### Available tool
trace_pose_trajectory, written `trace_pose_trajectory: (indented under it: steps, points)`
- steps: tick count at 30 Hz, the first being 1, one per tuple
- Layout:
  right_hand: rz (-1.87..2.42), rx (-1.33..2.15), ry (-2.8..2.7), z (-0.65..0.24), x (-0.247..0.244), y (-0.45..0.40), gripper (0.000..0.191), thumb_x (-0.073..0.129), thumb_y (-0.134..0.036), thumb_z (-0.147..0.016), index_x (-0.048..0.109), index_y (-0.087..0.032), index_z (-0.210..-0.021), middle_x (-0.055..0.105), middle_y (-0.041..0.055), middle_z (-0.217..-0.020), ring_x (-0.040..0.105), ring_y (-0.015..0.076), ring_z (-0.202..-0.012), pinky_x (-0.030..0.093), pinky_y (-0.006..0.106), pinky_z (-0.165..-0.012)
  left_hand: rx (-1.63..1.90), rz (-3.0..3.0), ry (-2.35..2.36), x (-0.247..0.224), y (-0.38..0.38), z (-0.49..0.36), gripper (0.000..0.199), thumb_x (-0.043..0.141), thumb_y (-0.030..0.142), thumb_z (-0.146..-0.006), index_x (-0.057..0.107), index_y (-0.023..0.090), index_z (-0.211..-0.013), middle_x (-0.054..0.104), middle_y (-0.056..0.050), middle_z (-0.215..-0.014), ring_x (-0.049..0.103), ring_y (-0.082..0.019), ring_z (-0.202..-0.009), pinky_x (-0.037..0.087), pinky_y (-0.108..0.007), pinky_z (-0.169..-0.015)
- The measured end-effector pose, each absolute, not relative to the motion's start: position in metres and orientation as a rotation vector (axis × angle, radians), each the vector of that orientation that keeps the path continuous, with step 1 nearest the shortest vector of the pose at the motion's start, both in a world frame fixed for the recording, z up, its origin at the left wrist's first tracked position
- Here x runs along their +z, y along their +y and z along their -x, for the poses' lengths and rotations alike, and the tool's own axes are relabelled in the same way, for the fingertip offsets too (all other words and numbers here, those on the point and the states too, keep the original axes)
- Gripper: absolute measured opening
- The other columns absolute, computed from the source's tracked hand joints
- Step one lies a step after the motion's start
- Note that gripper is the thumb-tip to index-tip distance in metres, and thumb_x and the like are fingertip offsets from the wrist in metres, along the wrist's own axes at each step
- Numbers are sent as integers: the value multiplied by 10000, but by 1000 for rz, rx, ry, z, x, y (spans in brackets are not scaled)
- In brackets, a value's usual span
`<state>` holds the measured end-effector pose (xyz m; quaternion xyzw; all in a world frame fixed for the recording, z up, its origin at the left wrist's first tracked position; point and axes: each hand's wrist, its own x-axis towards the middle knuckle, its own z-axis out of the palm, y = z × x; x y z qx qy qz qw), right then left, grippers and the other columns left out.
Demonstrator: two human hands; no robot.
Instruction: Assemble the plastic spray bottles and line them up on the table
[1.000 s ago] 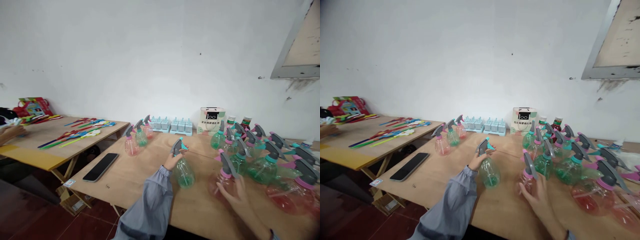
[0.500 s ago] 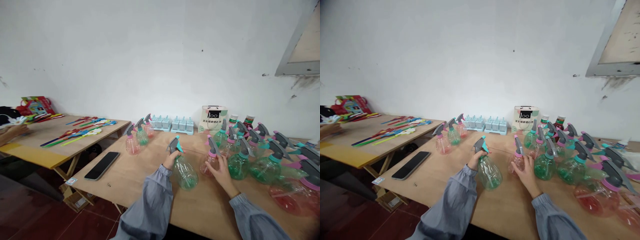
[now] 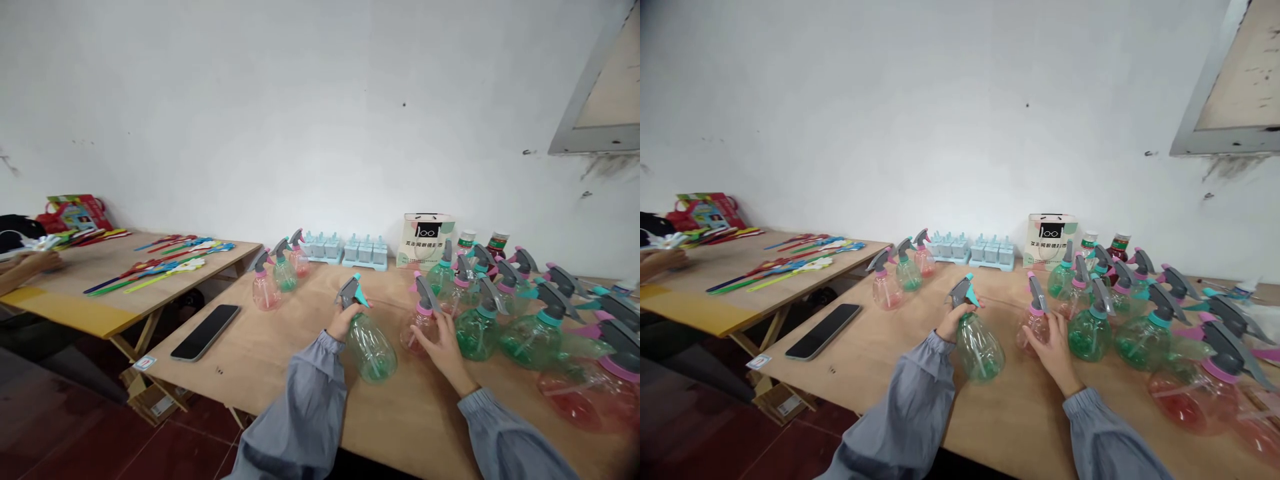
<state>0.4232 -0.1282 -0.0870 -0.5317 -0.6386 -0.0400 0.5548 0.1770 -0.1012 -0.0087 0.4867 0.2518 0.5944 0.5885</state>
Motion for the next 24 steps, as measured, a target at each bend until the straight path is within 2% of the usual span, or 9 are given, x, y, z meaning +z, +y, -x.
trace_pose_trajectory:
  steps: [3,7,12,14,19,21,24]
  points:
    - [1252,-99,-1500,-422,-85,-130,547,608,-617,-827,550,-202,-1178,524,89,-1085,552,294,-1108,449,498,-1014,1320,-1188,546,-9,-100,-174,282,743,284,-569,711,202,-837,767,-56,-878,674,-232,-871,467,-337,-786]
    - [1260,-93,-1499,-421,-83,-133,543,601,-618,-831,549,-203,-1178,524,85,-1072,556,290,-1097,454,494,-1012,1291,-1234,507,-8,-100,-174,392,750,297,-621,711,211,-1002,763,-72,-1076,659,-265,-1059,457,-358,-876]
    - [1248,-121,-1502,-420,-84,-133,522,600,-602,-843,547,-202,-1173,526,94,-1091,551,290,-1108,455,496,-1011,1320,-1209,479,-10,-98,-177,393,763,291,-610,713,206,-990,768,-65,-1044,674,-261,-1045,442,-382,-960]
    - [1248,-126,-1500,-421,-85,-132,520,600,-598,-846,543,-203,-1179,525,93,-1093,552,289,-1105,457,498,-1007,1329,-1200,489,-13,-97,-178,382,762,292,-598,711,202,-965,772,-64,-981,682,-262,-1004,452,-381,-932]
    - [1256,-111,-1491,-421,-84,-134,532,604,-623,-826,554,-207,-1154,519,86,-1081,556,289,-1098,451,504,-1020,1392,-1153,510,-19,-96,-177,237,711,335,-566,660,205,-757,723,-47,-744,667,-234,-800,468,-362,-795]
    - [1257,-109,-1495,-421,-83,-134,533,607,-622,-825,554,-204,-1152,520,87,-1083,555,291,-1105,448,503,-1024,1390,-1162,498,-18,-96,-177,252,702,333,-560,669,202,-773,733,-59,-790,665,-235,-823,466,-365,-816]
    - [1255,-114,-1500,-421,-84,-134,529,604,-617,-831,550,-199,-1151,525,92,-1085,552,297,-1111,454,504,-1012,1382,-1191,478,-13,-99,-178,346,709,313,-563,701,199,-890,757,-78,-969,673,-257,-952,454,-378,-907]
